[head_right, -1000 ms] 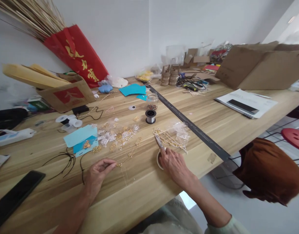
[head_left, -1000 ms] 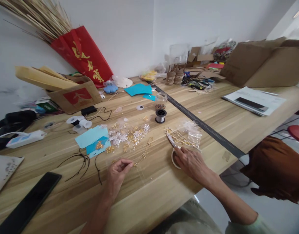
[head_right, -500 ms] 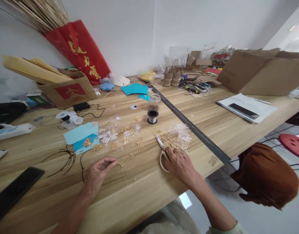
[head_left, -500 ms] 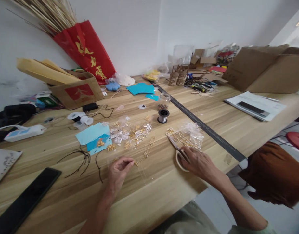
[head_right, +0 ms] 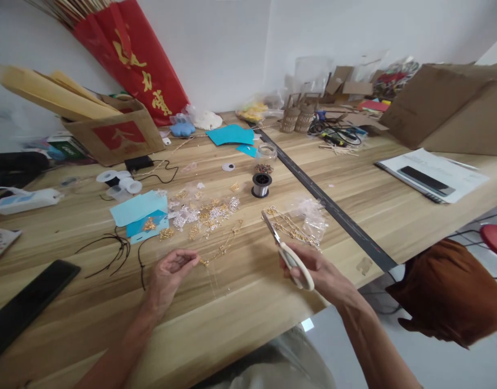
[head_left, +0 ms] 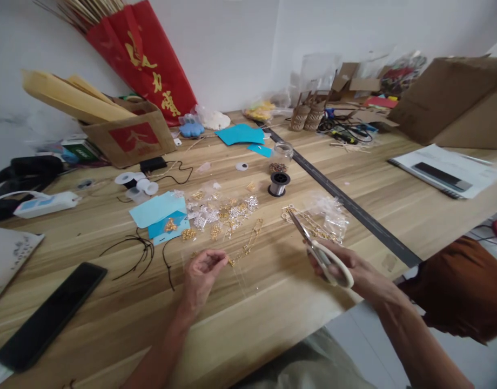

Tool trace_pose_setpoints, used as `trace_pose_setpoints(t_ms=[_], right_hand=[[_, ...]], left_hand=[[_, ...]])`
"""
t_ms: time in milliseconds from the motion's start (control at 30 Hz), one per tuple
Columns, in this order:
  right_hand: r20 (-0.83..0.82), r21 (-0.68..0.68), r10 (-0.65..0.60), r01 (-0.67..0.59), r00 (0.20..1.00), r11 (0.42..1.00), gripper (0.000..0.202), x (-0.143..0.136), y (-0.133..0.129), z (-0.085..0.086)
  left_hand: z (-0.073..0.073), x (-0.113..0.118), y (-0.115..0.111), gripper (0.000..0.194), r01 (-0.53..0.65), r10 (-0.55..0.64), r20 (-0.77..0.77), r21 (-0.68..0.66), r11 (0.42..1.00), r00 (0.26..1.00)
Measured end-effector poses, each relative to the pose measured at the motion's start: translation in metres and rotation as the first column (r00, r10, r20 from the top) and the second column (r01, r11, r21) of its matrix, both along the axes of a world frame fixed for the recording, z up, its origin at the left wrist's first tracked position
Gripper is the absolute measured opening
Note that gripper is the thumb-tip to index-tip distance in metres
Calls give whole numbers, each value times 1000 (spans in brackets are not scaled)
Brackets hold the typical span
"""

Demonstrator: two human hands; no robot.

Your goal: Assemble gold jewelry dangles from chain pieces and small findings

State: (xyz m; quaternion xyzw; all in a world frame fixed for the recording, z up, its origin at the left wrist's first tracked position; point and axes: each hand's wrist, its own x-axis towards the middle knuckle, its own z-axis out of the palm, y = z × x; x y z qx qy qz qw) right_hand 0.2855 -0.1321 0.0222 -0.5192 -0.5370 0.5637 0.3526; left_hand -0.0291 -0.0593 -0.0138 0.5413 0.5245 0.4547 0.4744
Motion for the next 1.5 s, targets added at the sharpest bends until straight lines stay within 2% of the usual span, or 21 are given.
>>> trace_pose_setpoints(t_ms=[100, 200, 300, 400, 567, 700, 1033, 1233, 1500], right_hand=[[-28, 38, 78, -77, 997, 996, 79, -15, -2, -7], [45, 64, 175, -177, 984, 982, 91, -33, -7, -6], [204, 46, 238, -252, 950, 967, 77, -54, -9, 2], [350, 99, 258, -310, 900, 946, 63, -73, -8, 9], [472, 165, 239, -351, 849, 922, 46, -90, -1, 3], [507, 183, 200, -331, 838, 926, 42, -96, 3, -3], [511, 204, 216, -361, 832, 910, 43, -106, 12, 2], [527, 196, 225, -374, 820, 907, 45, -107, 15, 1], [465, 226, 246, -382, 851, 896, 36, -106, 15, 4]], left_hand=[[1, 1, 0, 11, -7, 7, -3, 13, 1000, 1000], [3, 1, 0, 13, -24, 24, 4, 7, 1000, 1000], [3, 1, 0, 15, -45, 45, 7, -17, 999, 999], [1, 0, 1, 16, -55, 55, 22, -30, 998, 998], [0, 0, 1, 18, -39, 42, 65, -49, 998, 997], [2, 0, 0, 17, -17, 21, 74, -57, 998, 997], [3, 1, -1, 19, 88, -76, 146, -72, 994, 986], [5, 3, -2, 32, 89, -67, 164, -132, 987, 984], [7, 3, -1, 32, 104, -84, 156, -124, 987, 984]])
